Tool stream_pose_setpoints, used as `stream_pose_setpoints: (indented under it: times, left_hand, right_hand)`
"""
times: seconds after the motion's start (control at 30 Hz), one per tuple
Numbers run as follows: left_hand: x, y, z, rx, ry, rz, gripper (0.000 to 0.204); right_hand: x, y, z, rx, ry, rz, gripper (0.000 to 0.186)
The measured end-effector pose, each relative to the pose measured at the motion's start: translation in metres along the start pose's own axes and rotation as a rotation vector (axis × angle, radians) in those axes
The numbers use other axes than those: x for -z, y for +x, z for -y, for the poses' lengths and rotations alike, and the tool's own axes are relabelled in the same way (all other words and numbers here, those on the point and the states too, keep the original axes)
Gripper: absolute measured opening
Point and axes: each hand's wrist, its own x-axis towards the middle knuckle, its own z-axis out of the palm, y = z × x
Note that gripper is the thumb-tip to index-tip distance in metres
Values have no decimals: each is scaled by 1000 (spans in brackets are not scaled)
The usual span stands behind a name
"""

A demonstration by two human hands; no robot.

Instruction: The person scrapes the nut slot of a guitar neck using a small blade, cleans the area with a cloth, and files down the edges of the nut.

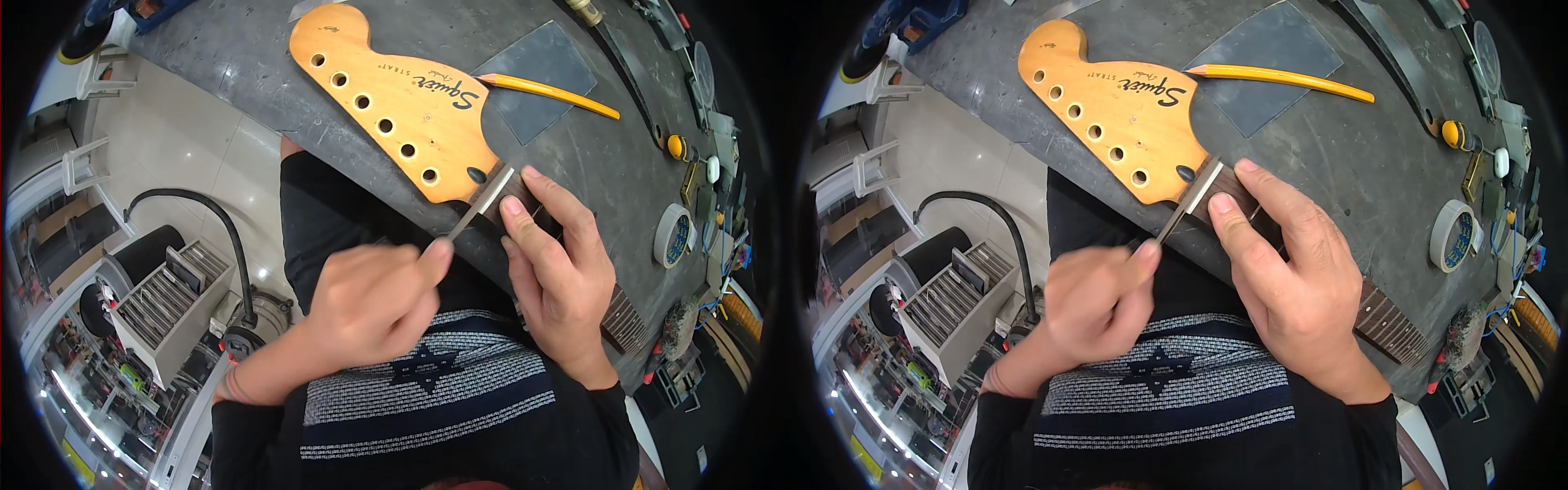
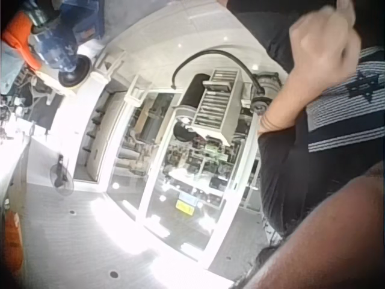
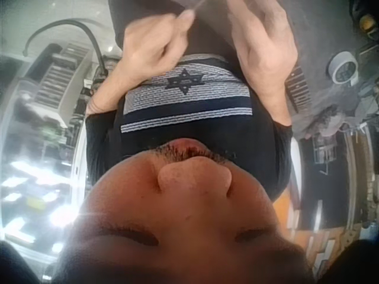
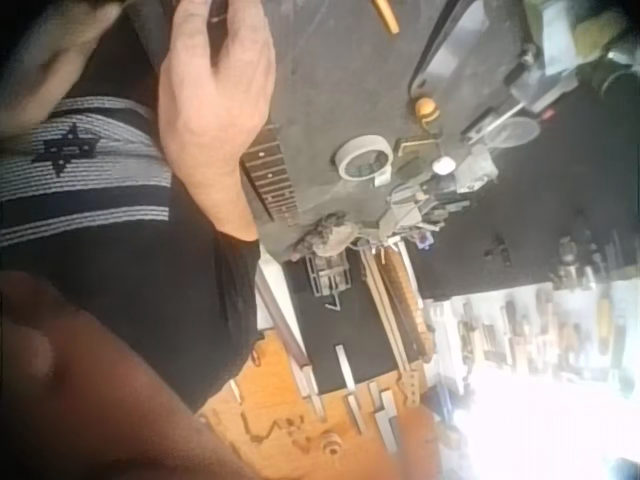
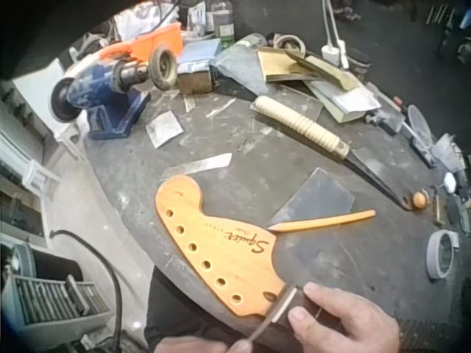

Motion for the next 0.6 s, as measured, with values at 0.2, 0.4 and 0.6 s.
stream_pose_setpoints:
  times: [0.2, 0.4, 0.6]
  left_hand:
    - [-11, 22, 5, -18, -34, -45, 46]
    - [9, -19, -4, -6, -27, -32, 31]
    - [12, -23, -1, -14, -53, -58, 29]
  right_hand:
    - [-1, 1, 2, 8, -12, -8, 46]
    - [0, 1, 3, 3, -33, -4, 44]
    - [0, -1, 2, 3, -27, -1, 44]
